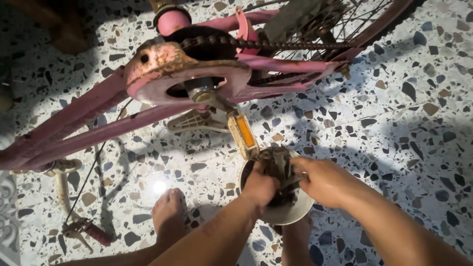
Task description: The person works on a pink children's bicycle lying upside down on the floor, using wrenches to loosen and tighten the rear wheel axle nuts and handle small metal parts from a bowl. They reposition the bike and continue working on the wheel hub with two wrenches.
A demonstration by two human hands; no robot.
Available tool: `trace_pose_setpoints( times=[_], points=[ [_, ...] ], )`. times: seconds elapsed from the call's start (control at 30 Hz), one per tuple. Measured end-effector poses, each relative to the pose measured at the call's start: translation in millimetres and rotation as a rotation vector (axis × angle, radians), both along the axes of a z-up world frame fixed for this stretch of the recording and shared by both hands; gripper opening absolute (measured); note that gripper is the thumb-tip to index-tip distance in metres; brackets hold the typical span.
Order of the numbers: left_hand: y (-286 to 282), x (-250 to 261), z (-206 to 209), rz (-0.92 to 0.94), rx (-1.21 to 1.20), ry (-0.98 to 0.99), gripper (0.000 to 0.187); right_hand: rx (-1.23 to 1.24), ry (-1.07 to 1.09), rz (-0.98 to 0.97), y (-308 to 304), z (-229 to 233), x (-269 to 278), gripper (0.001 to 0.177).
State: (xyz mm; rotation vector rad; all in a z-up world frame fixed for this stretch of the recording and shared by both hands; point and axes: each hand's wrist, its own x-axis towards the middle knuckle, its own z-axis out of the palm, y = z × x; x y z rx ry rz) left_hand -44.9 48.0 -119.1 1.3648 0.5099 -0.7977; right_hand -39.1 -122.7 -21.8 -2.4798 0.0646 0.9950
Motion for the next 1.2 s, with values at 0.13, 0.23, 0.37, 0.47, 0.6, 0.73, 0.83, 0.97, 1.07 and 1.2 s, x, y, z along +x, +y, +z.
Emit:
trace_pose_setpoints(
  times=[0.13,0.23,0.37,0.47,0.6,0.73,0.83,0.97,1.07,1.2],
  points=[
    [-3,-23,-9,-0.002,-0.245,-0.179,0.085,-0.001,0.129,-0.144,5,-7,4,0.062],
    [6,-35,-2,-0.349,-0.026,-0.400,0.055,0.301,0.134,-0.393,1,-28,6,0.055],
    [11,-35,18,-0.449,0.110,-0.344,0.054,0.434,0.122,-0.474,-16,-57,1,0.044],
    [20,-37,31,-0.516,0.190,-0.233,0.043,0.528,0.084,-0.413,-27,-66,2,0.038],
    [21,-35,42,-0.532,0.170,-0.269,0.043,0.483,0.295,-0.132,-23,-57,5,0.029],
    [14,-32,59,-0.693,0.320,-0.300,0.066,0.112,0.281,0.099,0,-41,1,0.021],
    [11,-30,75,-0.829,0.307,-0.225,0.078,0.020,0.069,0.178,12,-30,6,0.028],
    [8,-28,84,-0.940,0.302,-0.042,0.088,0.064,0.170,0.058,19,-19,17,0.065],
    [11,-32,74,-0.985,0.306,-0.168,0.075,0.007,0.290,0.102,23,-17,24,0.079],
    [7,-48,51,-0.956,0.316,-0.399,0.075,0.254,0.187,0.149,31,-28,29,0.075]
  ],
)
